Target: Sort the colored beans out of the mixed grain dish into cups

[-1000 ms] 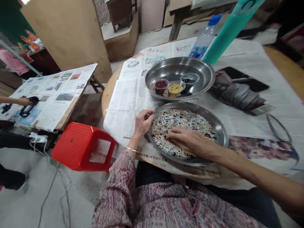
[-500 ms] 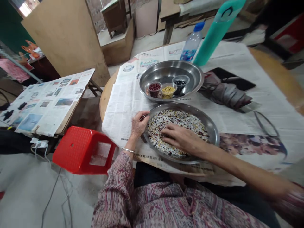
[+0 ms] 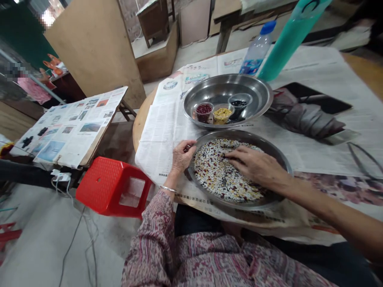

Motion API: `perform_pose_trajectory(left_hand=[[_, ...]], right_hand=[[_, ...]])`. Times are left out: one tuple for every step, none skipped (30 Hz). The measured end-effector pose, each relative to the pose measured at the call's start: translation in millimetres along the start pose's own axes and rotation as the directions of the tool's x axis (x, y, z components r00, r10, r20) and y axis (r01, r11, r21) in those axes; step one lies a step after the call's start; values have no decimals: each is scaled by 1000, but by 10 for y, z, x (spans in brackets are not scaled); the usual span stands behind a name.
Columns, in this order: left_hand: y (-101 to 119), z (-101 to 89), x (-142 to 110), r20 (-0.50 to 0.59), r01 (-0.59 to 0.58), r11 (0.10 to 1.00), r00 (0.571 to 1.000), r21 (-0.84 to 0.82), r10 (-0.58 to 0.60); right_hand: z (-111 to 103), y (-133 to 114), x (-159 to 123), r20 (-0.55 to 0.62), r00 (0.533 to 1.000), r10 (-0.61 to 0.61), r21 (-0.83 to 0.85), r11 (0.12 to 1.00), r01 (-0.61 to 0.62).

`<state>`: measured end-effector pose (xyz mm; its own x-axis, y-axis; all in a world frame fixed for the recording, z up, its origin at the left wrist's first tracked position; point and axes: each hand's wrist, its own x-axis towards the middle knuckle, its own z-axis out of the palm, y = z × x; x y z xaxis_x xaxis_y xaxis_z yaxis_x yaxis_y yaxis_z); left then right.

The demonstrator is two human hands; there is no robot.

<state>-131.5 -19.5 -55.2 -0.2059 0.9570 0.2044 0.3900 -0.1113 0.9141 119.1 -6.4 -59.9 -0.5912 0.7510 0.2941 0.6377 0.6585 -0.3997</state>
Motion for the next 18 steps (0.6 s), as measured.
perform_pose_trajectory(left_hand=[[-1, -1, 0, -1, -1, 1000, 1000, -2, 1], [0, -3, 0, -1, -3, 1000, 1000, -3, 3], [1, -5, -1, -1, -6, 1000, 1000, -4, 6], [4, -8, -2, 0, -6, 1000, 1000, -3, 6], [8, -10, -4, -1, -6, 1000, 1000, 0, 6], [12, -13, -6, -1, -5, 1000, 1000, 5, 5], [15, -14, -8, 0, -4, 1000, 1000, 9, 4], [17, -15, -9, -1, -5, 1000, 1000, 12, 5], [16, -15, -10, -2, -10, 1000, 1000, 11, 10], [13, -14, -10, -4, -16, 1000, 1000, 5, 16], [8, -12, -9, -6, -23, 1000, 1000, -3, 23], [1, -8, -7, -9, -28, 1000, 1000, -12, 28], [-7, -5, -5, -10, -31, 999, 999, -19, 31], [-14, -1, -2, -10, -32, 999, 999, -26, 32], [-20, 2, 0, -10, -30, 999, 1000, -32, 30], [-24, 4, 3, -8, -26, 999, 1000, -36, 26], [-26, 4, 5, -4, -22, 999, 1000, -39, 22], [-26, 4, 7, 0, -19, 999, 1000, -40, 19]], right_hand=[[7, 22, 55, -34, 998, 62, -55, 996, -64], [15, 19, 108, -58, 992, 112, -101, 988, -117], [25, -9, 158, -70, 988, 138, -127, 981, -146], [40, -62, 202, -74, 988, 133, -130, 981, -141], [59, -135, 238, -69, 992, 101, -119, 987, -109], [80, -223, 264, -58, 997, 48, -98, 994, -53], [103, -319, 278, -43, 999, -19, -74, 997, 15], [123, -417, 280, -23, 995, -92, -48, 995, 91], [138, -508, 269, 0, 986, -165, -20, 986, 165], [146, -587, 245, 23, 972, -233, 9, 972, 233], [145, -646, 212, 45, 955, -294, 41, 956, 292], [133, -681, 171, 65, 936, -346, 76, 937, 341], [112, -689, 127, 85, 918, -388, 112, 919, 378], [82, -668, 82, 103, 903, -418, 143, 904, 402], [43, -620, 39, 113, 895, -431, 160, 897, 412], [-3, -550, 0, 115, 899, -423, 159, 901, 404], [-55, -462, -35, 105, 912, -396, 138, 914, 381], [-112, -367, -68, 85, 931, -354, 105, 933, 345]])
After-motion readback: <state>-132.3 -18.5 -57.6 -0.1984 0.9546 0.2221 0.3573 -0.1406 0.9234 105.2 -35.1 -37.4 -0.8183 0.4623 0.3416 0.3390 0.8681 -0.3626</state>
